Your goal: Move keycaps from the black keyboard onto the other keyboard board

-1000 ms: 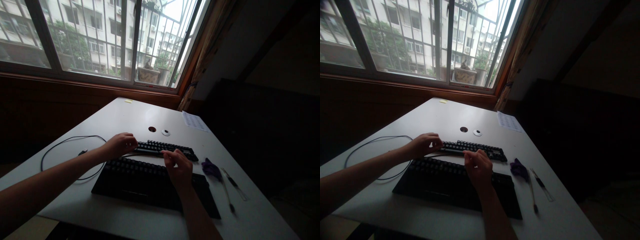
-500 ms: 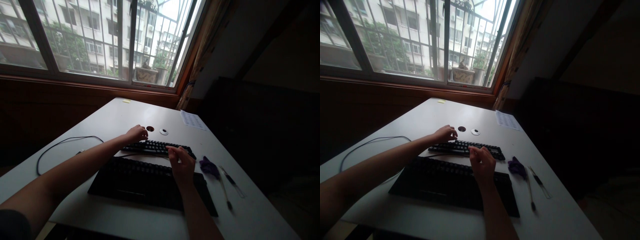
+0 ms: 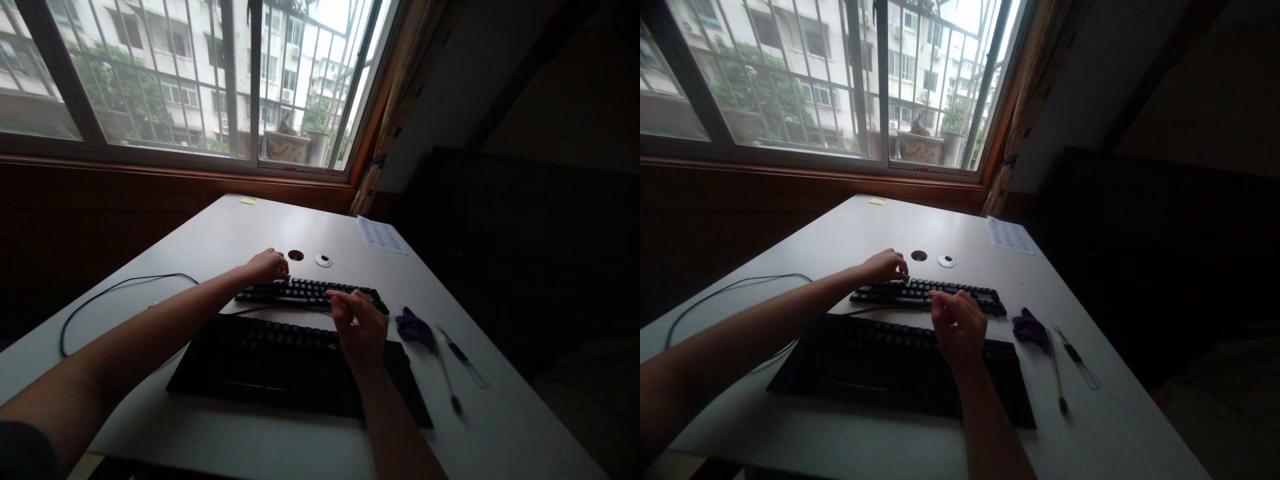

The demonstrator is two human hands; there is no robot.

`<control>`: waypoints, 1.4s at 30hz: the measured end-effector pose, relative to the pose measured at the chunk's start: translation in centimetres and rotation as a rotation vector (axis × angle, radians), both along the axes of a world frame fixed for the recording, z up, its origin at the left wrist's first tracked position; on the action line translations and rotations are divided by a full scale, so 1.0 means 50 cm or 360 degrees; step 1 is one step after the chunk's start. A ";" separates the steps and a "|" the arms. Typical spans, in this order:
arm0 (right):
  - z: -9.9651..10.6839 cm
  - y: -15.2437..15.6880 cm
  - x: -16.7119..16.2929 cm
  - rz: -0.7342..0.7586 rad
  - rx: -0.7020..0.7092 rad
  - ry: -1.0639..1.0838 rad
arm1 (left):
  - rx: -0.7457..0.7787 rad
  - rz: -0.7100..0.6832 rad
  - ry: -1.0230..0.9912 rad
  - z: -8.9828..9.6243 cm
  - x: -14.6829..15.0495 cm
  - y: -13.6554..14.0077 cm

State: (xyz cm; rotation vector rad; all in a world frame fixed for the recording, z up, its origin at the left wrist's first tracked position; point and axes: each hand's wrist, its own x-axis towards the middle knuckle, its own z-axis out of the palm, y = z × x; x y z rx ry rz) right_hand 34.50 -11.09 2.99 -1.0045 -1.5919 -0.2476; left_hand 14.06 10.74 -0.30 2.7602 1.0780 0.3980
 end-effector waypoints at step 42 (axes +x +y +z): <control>0.003 -0.003 0.000 0.0001 0.0039 -0.0070 | 0.0146 -0.0081 -0.0102 0.010 -0.019 -0.004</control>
